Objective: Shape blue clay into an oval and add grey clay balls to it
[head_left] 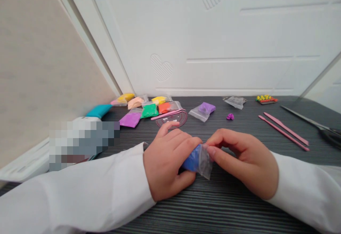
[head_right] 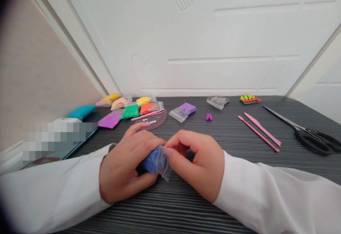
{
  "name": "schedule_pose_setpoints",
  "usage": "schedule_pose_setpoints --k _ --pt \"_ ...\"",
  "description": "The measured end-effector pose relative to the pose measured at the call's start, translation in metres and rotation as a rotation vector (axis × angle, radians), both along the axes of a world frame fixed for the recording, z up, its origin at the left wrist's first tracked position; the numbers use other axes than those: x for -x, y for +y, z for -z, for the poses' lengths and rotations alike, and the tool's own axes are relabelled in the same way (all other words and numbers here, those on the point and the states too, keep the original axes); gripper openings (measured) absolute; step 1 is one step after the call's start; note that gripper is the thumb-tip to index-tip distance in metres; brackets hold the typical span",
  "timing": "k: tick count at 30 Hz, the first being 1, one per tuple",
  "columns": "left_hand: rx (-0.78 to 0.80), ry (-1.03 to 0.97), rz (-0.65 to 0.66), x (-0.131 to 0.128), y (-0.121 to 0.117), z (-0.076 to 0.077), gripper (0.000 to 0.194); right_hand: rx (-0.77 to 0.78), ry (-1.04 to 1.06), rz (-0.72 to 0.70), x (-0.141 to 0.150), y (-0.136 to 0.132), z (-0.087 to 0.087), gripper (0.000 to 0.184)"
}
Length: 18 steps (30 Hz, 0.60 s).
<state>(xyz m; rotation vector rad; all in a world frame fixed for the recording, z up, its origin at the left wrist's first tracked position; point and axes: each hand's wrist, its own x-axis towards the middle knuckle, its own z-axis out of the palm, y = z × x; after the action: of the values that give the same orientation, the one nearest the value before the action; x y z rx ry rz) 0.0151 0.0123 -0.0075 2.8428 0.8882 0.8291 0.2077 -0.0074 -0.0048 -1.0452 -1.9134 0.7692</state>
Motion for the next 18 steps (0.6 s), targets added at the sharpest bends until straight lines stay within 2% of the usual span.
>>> schedule_pose_setpoints --k 3,5,11,18 --pt "-0.081 0.025 -0.048 0.0 -0.002 0.0 0.017 -0.038 0.039 -0.039 0.001 -0.003 0.0 0.011" --pt "-0.07 0.019 -0.053 0.001 -0.004 -0.001 0.013 -0.032 0.066 -0.027 0.001 -0.004 -0.001 0.012" --pt "0.225 -0.039 -0.125 0.003 -0.006 -0.009 0.015 -0.01 0.039 0.001 0.0 0.003 0.0 0.014" --pt "0.363 -0.113 -0.183 0.001 -0.004 -0.014 0.017 0.015 0.001 0.001 -0.001 0.003 0.001 0.015"
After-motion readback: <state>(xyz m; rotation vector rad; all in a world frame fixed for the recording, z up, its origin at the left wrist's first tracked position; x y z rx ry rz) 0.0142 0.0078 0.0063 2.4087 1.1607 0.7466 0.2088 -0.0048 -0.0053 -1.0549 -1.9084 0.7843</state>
